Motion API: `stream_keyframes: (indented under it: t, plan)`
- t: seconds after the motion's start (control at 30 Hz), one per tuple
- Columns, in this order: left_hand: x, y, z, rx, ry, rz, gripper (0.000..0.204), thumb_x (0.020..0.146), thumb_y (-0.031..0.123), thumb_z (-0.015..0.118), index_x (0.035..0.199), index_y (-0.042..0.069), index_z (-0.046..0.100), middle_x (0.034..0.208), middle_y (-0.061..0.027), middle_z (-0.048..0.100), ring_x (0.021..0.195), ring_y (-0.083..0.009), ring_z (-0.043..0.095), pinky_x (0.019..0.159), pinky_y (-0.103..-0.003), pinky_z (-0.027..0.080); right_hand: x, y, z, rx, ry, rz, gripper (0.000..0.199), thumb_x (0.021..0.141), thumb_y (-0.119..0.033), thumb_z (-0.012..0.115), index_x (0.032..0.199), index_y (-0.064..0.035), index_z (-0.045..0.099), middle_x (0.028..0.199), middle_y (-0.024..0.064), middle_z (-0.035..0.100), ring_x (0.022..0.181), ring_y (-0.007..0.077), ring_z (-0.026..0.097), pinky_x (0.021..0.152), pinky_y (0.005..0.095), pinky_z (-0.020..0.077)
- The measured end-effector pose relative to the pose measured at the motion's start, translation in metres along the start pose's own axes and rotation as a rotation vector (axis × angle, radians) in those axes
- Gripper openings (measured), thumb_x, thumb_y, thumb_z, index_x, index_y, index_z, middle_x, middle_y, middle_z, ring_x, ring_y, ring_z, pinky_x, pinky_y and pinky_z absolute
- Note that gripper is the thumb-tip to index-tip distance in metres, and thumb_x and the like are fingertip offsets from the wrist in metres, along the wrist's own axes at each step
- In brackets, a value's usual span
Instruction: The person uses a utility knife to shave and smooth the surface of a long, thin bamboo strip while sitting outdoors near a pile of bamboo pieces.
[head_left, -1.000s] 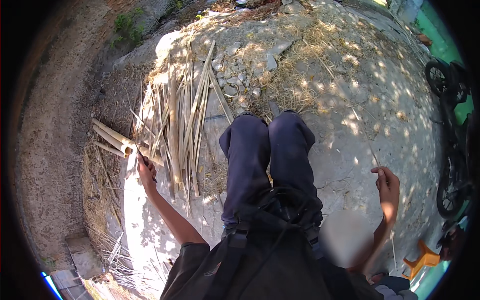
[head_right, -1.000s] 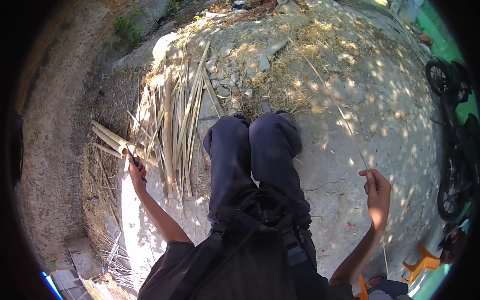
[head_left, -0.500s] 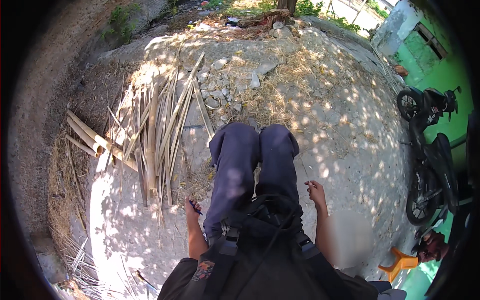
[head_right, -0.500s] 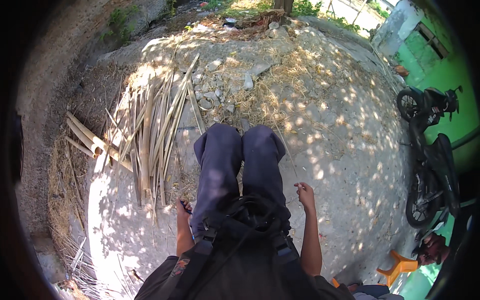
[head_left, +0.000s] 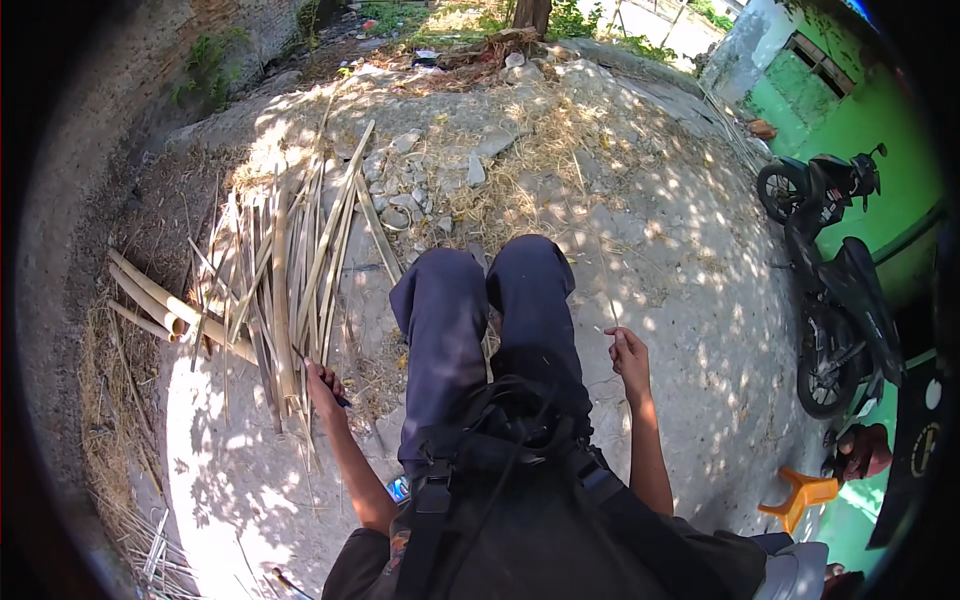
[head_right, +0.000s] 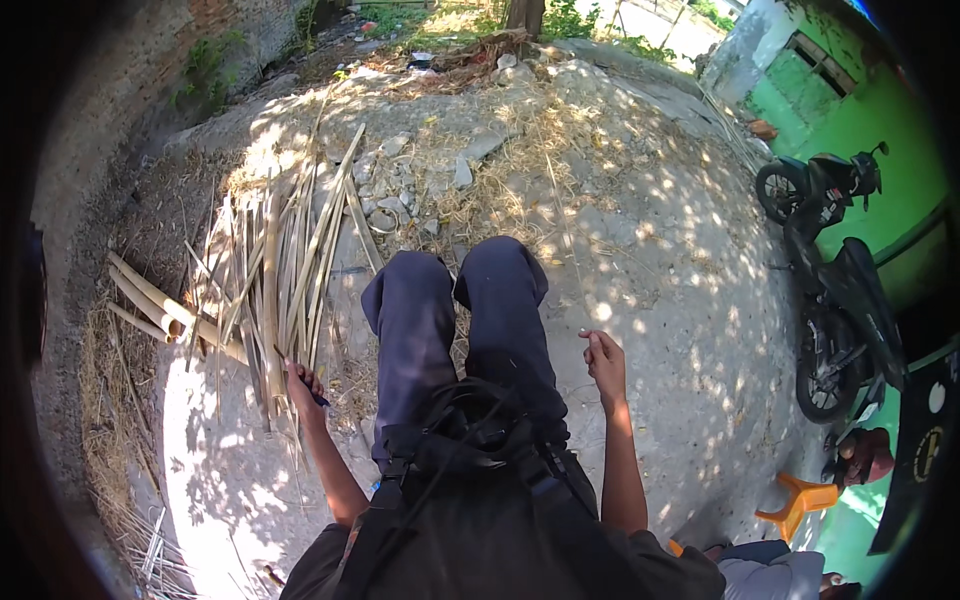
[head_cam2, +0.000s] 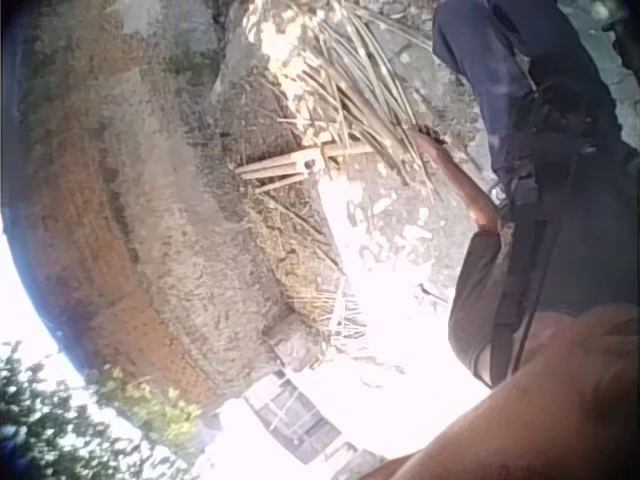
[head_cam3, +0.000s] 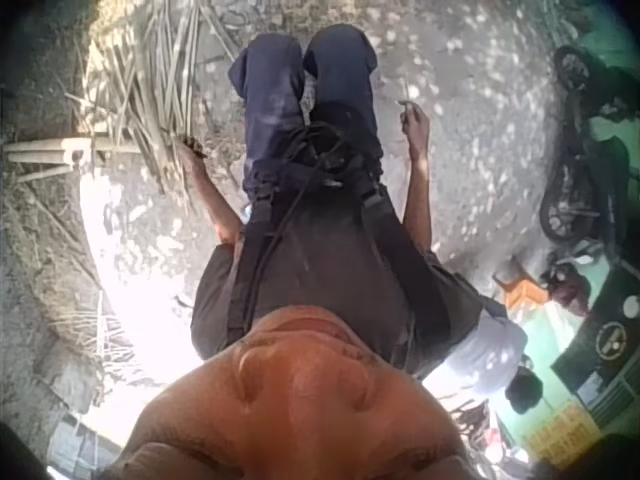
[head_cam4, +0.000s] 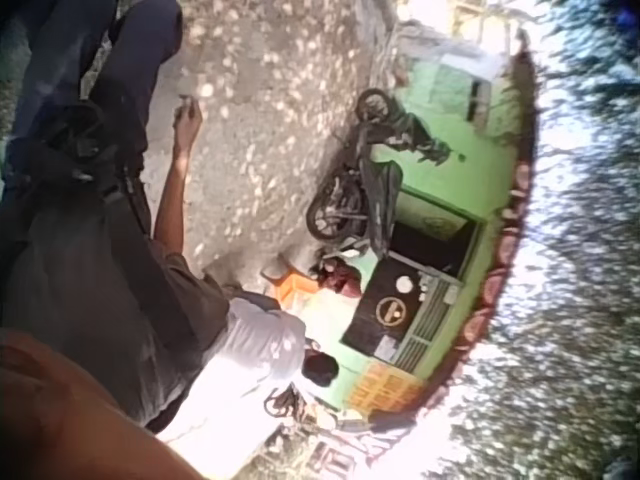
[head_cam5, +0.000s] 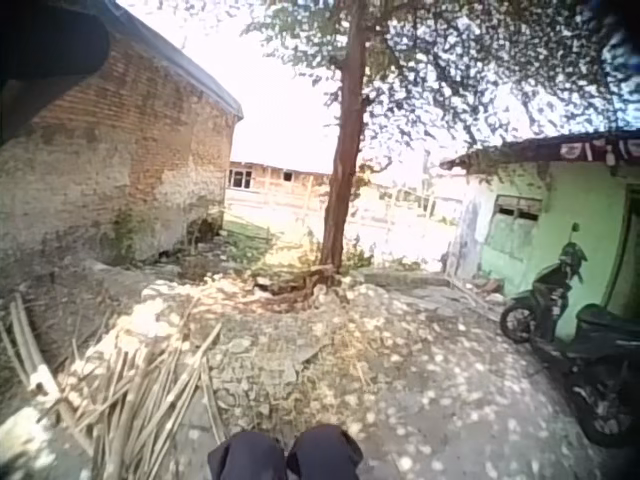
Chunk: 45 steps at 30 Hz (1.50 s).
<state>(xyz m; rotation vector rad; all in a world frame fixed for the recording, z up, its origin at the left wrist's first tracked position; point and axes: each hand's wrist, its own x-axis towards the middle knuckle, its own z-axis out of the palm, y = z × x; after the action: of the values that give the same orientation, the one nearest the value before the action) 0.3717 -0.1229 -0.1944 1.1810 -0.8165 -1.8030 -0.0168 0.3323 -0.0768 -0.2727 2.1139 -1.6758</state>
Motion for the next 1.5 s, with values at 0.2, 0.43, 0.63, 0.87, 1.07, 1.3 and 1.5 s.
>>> stream_keyframes:
  t: [0.2,0.43,0.63,0.87,1.07,1.3,1.5]
  plan:
    - [-0.053,0.107,0.116,0.205,-0.237,0.287,0.053,0.111,0.054,0.053,0.077,0.015,0.042,0.068,0.0042,0.041,0.049,-0.0056,0.037,0.044,-0.025,0.028,-0.022,-0.085,0.013,0.011,-0.095,-0.111,0.033,0.113,-0.032,0.054,0.118,-0.0058,0.073,0.068,-0.0057,0.05,0.055,0.0021,0.037,0.05,0.0215,0.028]
    - [-0.148,0.16,0.237,0.298,-0.515,0.541,0.029,0.106,0.02,0.07,0.09,0.008,0.048,0.077,0.0001,0.056,0.058,-0.0051,0.049,0.05,-0.023,0.037,-0.04,-0.151,0.037,0.073,-0.165,-0.274,0.026,0.111,-0.021,0.059,0.121,-0.0026,0.074,0.075,-0.004,0.053,0.067,0.0045,0.046,0.059,0.0232,0.0362]
    - [-0.202,0.169,0.309,0.365,-0.728,0.597,0.032,0.104,0.01,0.069,0.089,0.009,0.041,0.112,-0.022,0.075,0.082,-0.0171,0.074,0.076,-0.028,0.056,-0.053,-0.178,0.054,0.015,-0.205,-0.38,0.025,0.109,-0.016,0.061,0.125,-0.003,0.075,0.076,-0.0025,0.055,0.068,0.0063,0.048,0.06,0.0252,0.0375]
    - [-0.221,0.148,0.345,0.164,-0.761,0.562,0.037,0.099,-0.002,0.073,0.089,0.009,0.039,0.111,-0.0283,0.075,0.101,-0.023,0.079,0.068,-0.027,0.061,-0.053,-0.197,0.06,-0.107,-0.203,-0.599,0.021,0.102,-0.008,0.069,0.121,-0.0026,0.077,0.081,0.0044,0.065,0.065,0.0096,0.051,0.059,0.028,0.0399]
    - [-0.233,0.159,0.354,0.311,-0.689,0.583,0.037,0.1,-0.001,0.071,0.091,0.011,0.038,0.1,-0.027,0.076,0.085,-0.0231,0.081,0.038,-0.02,0.041,-0.055,-0.196,0.055,-0.028,-0.187,-0.605,0.023,0.098,-0.006,0.074,0.12,-0.0052,0.078,0.083,0.006,0.067,0.059,0.0107,0.051,0.055,0.0287,0.0391]
    - [-0.242,0.162,0.372,0.32,-0.725,0.615,0.035,0.1,-0.004,0.069,0.093,0.009,0.037,0.101,-0.0297,0.075,0.086,-0.0257,0.081,0.04,-0.02,0.042,-0.047,-0.195,0.043,-0.065,-0.118,-0.662,0.026,0.096,-0.005,0.076,0.121,-0.0102,0.08,0.081,0.0042,0.066,0.056,0.0104,0.049,0.052,0.0287,0.0381]
    - [-0.236,0.154,0.381,0.29,-0.759,0.587,0.035,0.099,-0.007,0.068,0.093,0.009,0.037,0.1,-0.0291,0.075,0.088,-0.0254,0.081,0.042,-0.019,0.046,-0.044,-0.202,0.033,-0.188,-0.029,-0.656,0.025,0.095,-0.006,0.077,0.12,-0.0118,0.08,0.08,0.0033,0.065,0.054,0.0113,0.049,0.051,0.0292,0.0385]
